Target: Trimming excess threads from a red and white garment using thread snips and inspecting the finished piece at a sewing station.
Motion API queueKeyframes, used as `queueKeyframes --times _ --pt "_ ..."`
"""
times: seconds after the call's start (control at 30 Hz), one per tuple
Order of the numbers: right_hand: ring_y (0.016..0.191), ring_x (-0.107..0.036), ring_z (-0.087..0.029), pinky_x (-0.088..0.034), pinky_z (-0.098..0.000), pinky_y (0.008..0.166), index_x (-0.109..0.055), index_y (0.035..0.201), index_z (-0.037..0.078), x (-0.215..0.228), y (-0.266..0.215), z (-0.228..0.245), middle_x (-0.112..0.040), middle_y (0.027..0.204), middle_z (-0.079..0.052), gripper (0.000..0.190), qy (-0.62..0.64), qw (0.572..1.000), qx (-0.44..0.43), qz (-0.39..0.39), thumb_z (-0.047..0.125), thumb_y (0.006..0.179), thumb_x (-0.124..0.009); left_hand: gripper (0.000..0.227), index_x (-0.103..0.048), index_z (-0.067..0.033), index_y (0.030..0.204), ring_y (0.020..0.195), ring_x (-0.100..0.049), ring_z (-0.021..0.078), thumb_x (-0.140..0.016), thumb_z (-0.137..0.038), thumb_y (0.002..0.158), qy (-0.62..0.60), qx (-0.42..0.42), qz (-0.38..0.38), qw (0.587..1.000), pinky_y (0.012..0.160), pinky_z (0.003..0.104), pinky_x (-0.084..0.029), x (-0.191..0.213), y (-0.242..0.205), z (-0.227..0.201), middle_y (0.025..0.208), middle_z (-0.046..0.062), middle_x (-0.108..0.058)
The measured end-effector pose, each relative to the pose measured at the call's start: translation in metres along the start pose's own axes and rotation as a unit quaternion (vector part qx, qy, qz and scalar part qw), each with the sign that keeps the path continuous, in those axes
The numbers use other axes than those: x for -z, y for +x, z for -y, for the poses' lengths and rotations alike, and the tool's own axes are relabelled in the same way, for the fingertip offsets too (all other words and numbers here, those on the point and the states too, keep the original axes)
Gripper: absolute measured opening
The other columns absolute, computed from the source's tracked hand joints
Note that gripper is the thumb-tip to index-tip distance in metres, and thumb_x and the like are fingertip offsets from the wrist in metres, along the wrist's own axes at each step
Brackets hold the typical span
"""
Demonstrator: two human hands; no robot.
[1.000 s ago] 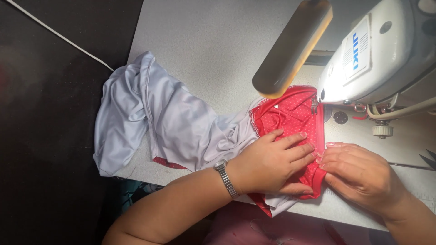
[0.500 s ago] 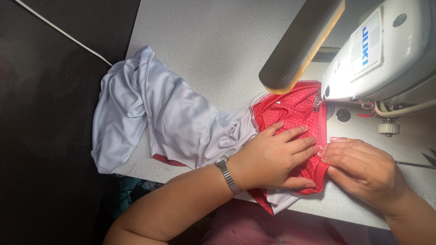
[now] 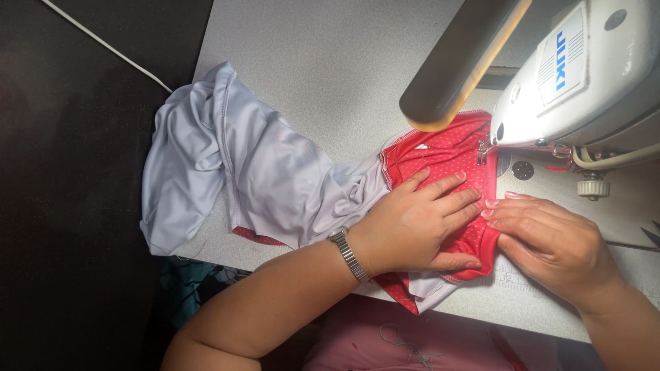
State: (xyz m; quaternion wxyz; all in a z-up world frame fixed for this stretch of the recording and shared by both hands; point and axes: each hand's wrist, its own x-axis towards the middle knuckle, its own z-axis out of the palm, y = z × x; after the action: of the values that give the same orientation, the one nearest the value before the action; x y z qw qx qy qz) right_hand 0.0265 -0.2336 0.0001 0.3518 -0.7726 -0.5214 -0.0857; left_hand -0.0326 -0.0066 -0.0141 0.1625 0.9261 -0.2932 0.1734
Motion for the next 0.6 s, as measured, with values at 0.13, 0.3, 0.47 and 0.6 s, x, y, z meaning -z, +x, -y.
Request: queueKeyframes --times 0.13,0.3,0.47,0.6 --pt "0.094 -0.072 -0.028 -0.058 -0.0450 0.104 -0.070 0.091 -0.002 0.001 0.005 0.002 -0.074 0.102 -0.015 0.005 0.001 1.000 -0.015 -0.002 0.001 0.087 -0.069 0.077 -0.067 -0.0103 0.132 0.131 -0.061 0.0265 -0.046 -0.071 0.088 0.016 0.007 0.004 1.000 0.106 0.049 -0.047 0.001 0.002 0.002 0.137 0.005 -0.067" --pt "0.096 -0.072 -0.027 -0.058 -0.0433 0.105 -0.071 0.094 -0.003 -0.001 0.004 -0.003 -0.075 0.104 -0.014 0.007 -0.005 1.000 -0.026 -0.008 -0.001 0.088 -0.070 0.075 -0.066 -0.0105 0.130 0.132 -0.059 0.0280 -0.049 -0.069 0.087 0.011 0.019 0.004 1.000 0.108 0.048 -0.045 0.000 0.004 0.005 0.137 0.010 -0.065" --pt "0.102 -0.072 -0.028 -0.056 -0.0409 0.107 -0.072 0.103 -0.004 -0.006 -0.004 -0.007 -0.075 0.107 -0.012 0.014 -0.025 0.999 -0.035 -0.014 0.000 0.091 -0.068 0.084 -0.069 -0.0105 0.113 0.118 -0.064 0.0307 -0.048 -0.081 0.073 -0.007 0.026 -0.047 0.999 0.108 0.058 -0.041 0.033 0.004 -0.022 0.125 0.012 -0.068" --pt "0.110 -0.070 -0.030 -0.052 -0.0418 0.109 -0.071 0.107 0.000 -0.003 -0.001 -0.005 -0.073 0.116 -0.014 0.019 -0.063 0.998 0.001 -0.023 0.004 0.089 -0.068 0.029 -0.067 -0.0119 0.088 0.086 -0.055 0.0288 -0.072 -0.040 0.082 -0.066 -0.040 -0.021 0.997 0.090 0.048 -0.040 0.041 -0.002 -0.054 0.090 0.006 -0.060"
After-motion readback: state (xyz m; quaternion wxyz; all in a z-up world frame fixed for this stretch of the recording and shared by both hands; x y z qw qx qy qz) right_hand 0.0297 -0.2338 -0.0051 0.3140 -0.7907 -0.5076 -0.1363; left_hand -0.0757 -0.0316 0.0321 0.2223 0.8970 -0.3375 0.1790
